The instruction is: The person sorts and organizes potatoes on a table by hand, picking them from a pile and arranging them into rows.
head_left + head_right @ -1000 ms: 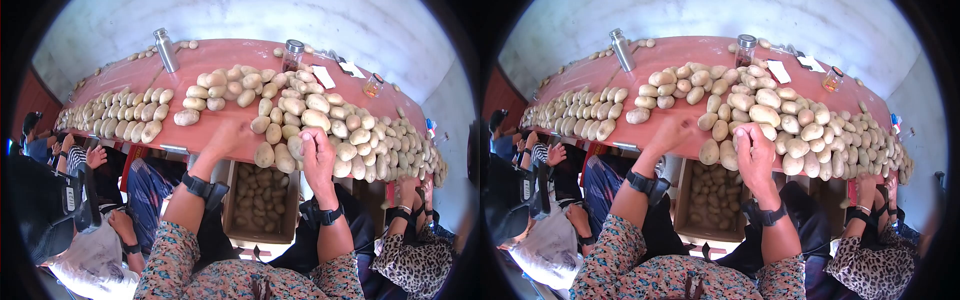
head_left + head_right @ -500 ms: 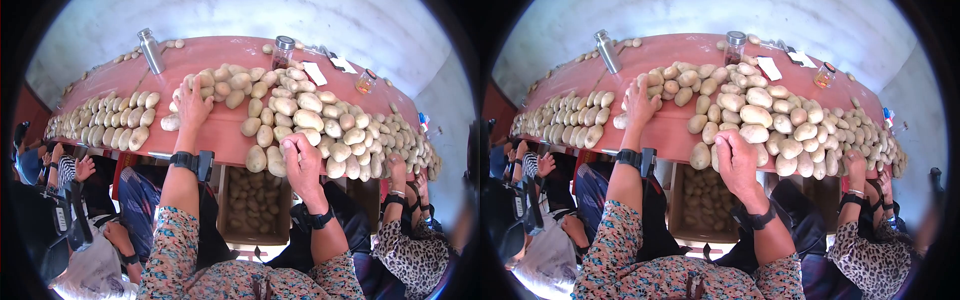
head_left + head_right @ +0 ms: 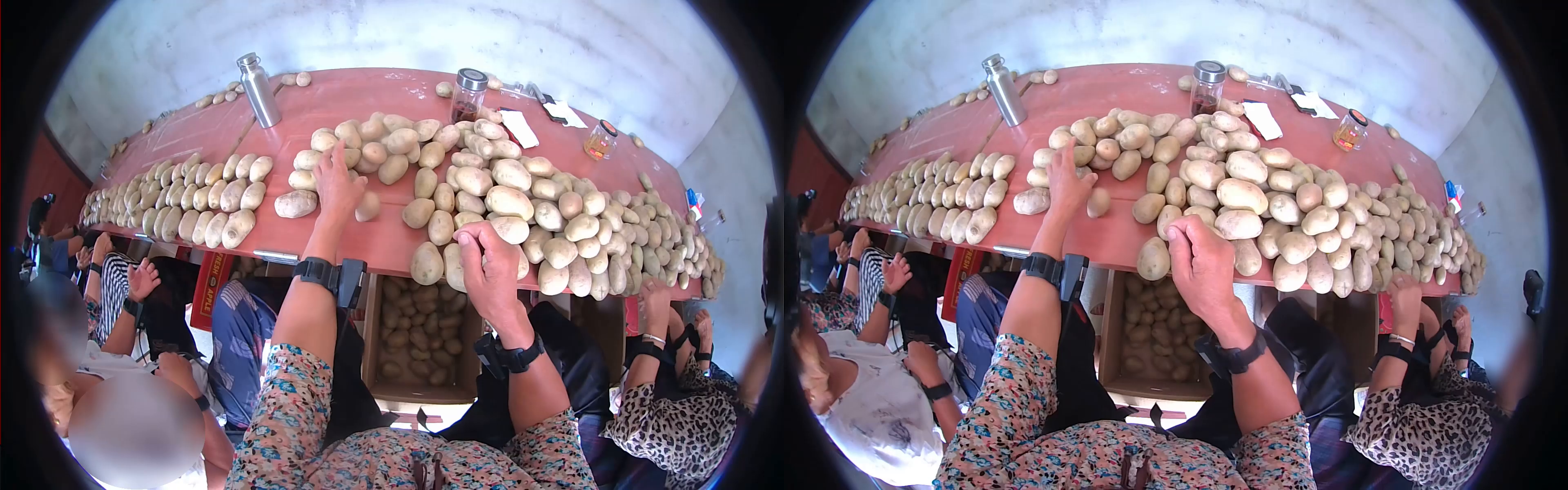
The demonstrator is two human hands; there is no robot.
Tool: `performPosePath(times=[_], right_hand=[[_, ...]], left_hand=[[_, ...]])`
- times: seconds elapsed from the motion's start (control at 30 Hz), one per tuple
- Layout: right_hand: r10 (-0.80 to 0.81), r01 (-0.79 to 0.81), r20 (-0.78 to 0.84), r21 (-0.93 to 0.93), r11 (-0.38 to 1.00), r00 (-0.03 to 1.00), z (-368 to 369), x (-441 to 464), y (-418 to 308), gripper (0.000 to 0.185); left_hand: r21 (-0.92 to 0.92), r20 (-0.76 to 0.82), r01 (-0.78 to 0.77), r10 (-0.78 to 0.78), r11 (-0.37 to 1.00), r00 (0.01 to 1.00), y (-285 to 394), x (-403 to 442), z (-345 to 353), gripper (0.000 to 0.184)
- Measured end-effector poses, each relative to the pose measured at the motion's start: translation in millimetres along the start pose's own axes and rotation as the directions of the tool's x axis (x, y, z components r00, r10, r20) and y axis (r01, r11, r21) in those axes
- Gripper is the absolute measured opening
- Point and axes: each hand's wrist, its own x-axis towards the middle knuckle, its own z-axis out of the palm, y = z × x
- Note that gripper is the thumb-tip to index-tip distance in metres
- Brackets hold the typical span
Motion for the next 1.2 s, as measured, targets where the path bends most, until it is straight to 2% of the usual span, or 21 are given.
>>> performPosePath(times=[0.03,0.13,0.23,0.33,0.47,0.6,0.7,0.73,0.83,0.87,0.97,1.0,1.2], right_hand=[[-0.014,0.014,0.003,-0.014,1.0,1.0,-0.5,0.3,-0.3,0.003],[-0.042,0.042,0.013,-0.05,0.998,0.999,-2.8,0.3,-2.3,0.002],[-0.069,0.069,0.007,-0.069,0.995,0.998,-5.3,1.4,-1.6,0.002],[-0.1,0.1,0.005,-0.073,0.992,0.995,-6.2,1.1,-2.2,0.003],[-0.102,0.107,0.062,-0.074,0.992,0.993,3.3,-1.5,1.0,0.005],[-0.123,0.131,0.085,-0.094,0.987,0.989,7.5,-0.5,0.1,0.008],[-0.111,0.119,0.087,-0.099,0.988,0.99,4.5,-1.2,0.6,0.007],[-0.109,0.119,0.091,-0.107,0.987,0.99,2.9,-2.5,-1.3,0.007],[-0.112,0.125,0.106,-0.126,0.984,0.988,0.3,-4.7,-3.3,0.007],[-0.111,0.125,0.113,-0.131,0.983,0.987,0.1,-4.5,-2.4,0.007],[-0.129,0.144,0.102,-0.154,0.978,0.986,-0.9,-5.0,-0.2,0.007],[-0.135,0.149,0.096,-0.157,0.976,0.986,-1.3,-5.2,1.0,0.007],[-0.132,0.143,0.078,-0.152,0.978,0.988,-4.3,-4.9,2.0,0.006]], left_hand=[[0.048,0.031,0.019,-0.021,0.999,0.999,-0.1,-1.2,1.1,0.077],[0.02,0.11,0.011,-0.013,1.0,0.994,1.0,-3.8,1.8,0.075],[-0.069,0.083,0.024,-0.019,0.997,0.996,2.7,1.8,-1.5,0.07],[0.03,-0.005,0.117,-0.117,0.993,0.993,2.9,-5.7,7.6,0.066],[0.171,-0.098,-0.06,0.078,0.983,0.992,12.4,-31.1,25.1,0.062],[0.131,0.041,0.026,-0.032,0.991,0.999,5.9,-15.3,22.3,0.061],[-0.07,-0.116,-0.091,0.082,0.993,0.99,0.1,-8.0,27.4,0.062],[-0.12,-0.091,-0.134,0.123,0.984,0.988,-1.1,-4.5,28.8,0.065],[-0.04,0.094,-0.156,0.159,0.987,0.983,0.0,-1.3,24.3,0.07],[0.008,0.188,-0.123,0.119,0.992,0.975,2.4,0.5,23.3,0.066],[0.201,0.331,-0.204,0.13,0.958,0.935,16.6,-9.8,22.3,0.057],[0.209,0.306,-0.23,0.159,0.95,0.939,20.1,-14.8,23.7,0.045],[0.18,0.38,-0.308,0.223,0.934,0.898,19.2,-25.1,17.9,0.046]])
